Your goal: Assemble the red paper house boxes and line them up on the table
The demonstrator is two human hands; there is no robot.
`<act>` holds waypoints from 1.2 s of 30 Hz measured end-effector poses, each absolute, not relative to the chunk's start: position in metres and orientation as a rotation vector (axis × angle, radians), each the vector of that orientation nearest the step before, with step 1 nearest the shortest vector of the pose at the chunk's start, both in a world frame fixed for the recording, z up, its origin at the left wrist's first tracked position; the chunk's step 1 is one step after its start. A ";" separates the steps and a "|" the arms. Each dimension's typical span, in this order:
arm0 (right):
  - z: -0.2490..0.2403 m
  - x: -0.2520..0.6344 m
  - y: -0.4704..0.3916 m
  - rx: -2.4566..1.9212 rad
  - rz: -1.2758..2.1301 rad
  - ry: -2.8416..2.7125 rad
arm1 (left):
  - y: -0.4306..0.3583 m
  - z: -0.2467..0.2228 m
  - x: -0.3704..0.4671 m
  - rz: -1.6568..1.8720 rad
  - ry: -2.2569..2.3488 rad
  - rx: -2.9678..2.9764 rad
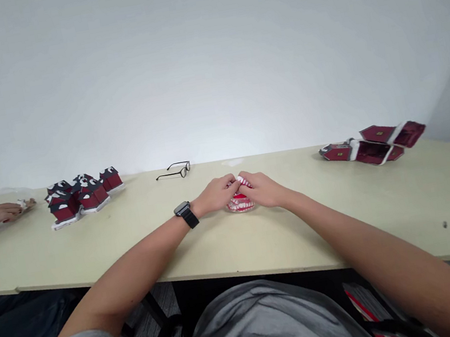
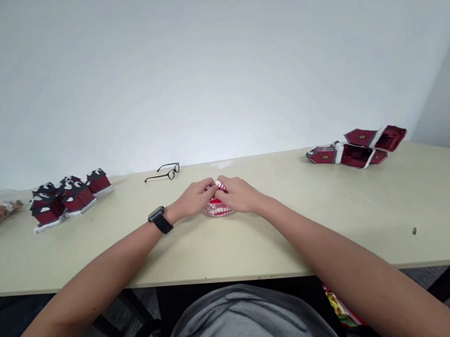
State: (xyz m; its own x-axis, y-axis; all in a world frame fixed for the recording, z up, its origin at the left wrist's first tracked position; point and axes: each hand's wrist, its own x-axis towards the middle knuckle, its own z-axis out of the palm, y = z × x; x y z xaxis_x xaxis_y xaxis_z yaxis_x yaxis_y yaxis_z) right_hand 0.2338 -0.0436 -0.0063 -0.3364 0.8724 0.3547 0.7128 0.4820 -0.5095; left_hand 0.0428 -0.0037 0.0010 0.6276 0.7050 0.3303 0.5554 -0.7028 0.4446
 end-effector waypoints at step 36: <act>0.000 0.227 -0.058 -1.213 0.495 -1.912 | -0.010 0.010 0.052 0.708 0.786 2.509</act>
State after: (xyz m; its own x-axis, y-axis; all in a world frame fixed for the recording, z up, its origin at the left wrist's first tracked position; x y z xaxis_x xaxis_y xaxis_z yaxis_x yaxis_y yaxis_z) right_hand 0.2266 -0.0576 -0.0003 -0.2195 0.8816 0.4178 0.5681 0.4636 -0.6799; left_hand 0.0517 -0.0101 0.0095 0.7112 0.6144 0.3416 0.4030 -0.7545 0.5180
